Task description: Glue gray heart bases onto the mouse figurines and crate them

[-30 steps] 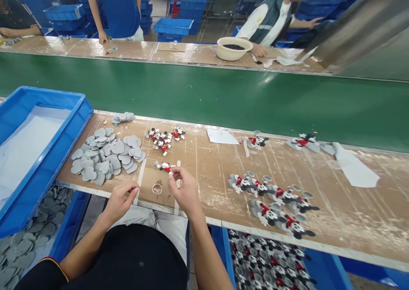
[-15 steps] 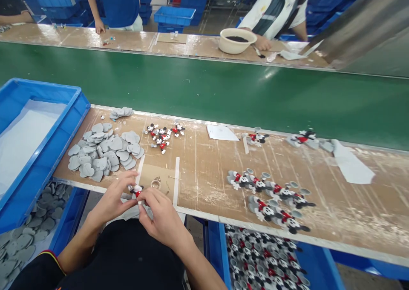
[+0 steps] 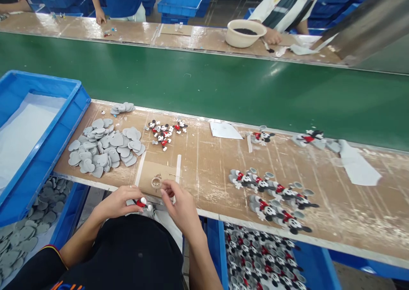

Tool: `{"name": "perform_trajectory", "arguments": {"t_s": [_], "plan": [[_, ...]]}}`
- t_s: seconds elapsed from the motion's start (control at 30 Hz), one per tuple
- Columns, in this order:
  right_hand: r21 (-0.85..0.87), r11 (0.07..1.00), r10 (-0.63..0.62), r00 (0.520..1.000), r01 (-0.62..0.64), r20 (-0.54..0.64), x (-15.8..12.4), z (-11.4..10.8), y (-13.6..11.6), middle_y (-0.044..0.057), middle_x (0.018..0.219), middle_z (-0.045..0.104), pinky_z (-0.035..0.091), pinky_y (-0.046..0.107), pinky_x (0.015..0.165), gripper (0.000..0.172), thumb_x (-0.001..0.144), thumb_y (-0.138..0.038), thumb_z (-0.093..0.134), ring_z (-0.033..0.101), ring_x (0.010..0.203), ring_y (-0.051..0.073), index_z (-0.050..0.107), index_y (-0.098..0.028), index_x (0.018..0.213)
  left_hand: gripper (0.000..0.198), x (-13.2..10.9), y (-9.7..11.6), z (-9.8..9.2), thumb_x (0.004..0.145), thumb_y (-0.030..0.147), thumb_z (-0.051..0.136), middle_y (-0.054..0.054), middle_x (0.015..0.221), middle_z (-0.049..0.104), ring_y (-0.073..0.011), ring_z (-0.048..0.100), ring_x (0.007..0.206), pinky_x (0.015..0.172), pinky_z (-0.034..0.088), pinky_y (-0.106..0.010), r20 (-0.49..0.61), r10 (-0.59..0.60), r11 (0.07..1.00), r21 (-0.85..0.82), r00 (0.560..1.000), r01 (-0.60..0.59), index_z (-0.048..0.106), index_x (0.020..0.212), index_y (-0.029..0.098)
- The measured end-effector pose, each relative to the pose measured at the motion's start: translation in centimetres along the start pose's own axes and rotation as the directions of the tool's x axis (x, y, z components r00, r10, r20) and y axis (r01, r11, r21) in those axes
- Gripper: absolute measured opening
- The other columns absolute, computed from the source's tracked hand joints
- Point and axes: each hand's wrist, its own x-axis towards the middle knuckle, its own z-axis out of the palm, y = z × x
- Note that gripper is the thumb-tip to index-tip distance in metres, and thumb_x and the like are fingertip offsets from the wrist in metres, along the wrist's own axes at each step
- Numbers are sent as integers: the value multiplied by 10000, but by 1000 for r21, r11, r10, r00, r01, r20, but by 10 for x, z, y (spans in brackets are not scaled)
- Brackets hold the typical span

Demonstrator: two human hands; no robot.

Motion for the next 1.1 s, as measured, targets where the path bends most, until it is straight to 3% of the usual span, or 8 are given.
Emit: {"name": "perform_trajectory", "arguments": {"t_s": [0.17,0.27,0.4,0.63,0.9,1.1], "plan": [[158,977,156,984,-141,-91,7,26,43,65,857,697,551,337,655,297,918,-419,587,663,716,200,631,-194,1108,333,-1,-3,3,941,514,558,-14,729,627,-179,590,697,637,362,-256,31,-60,993,107,998,56,620,846,201],[277,944,209,974,-176,-92,8,44,54,60,850,699,544,327,651,338,903,-456,609,652,702,190,647,-190,1109,324,-1,-2,4,946,507,552,-1,698,607,-177,583,667,616,336,-251,53,-70,989,137,996,62,602,838,206],[313,930,237,965,-192,-114,8,56,58,70,876,727,539,339,701,318,898,-466,623,652,726,192,685,-189,1040,292,-1,-1,6,946,480,566,-8,731,620,-189,591,704,630,341,-251,46,-90,987,137,995,83,582,853,203],[322,931,229,962,-172,-149,10,55,60,65,879,721,511,332,694,270,881,-465,653,637,746,196,721,-204,875,244,2,-3,9,969,428,536,2,714,598,-169,555,656,612,326,-259,50,-131,991,39,990,129,574,876,205],[413,890,277,949,-194,-151,11,54,56,55,808,711,506,320,668,299,870,-488,650,638,717,194,701,-194,846,164,2,-2,10,985,325,498,-6,751,617,-184,584,709,635,345,-258,27,-150,986,80,988,148,560,890,206],[488,842,350,922,-232,-165,11,53,60,28,743,680,495,309,653,298,861,-490,650,613,676,178,676,-194,842,183,4,0,8,991,353,495,-16,816,647,-180,596,749,679,378,-257,21,-133,990,41,991,132,591,953,202]]}}
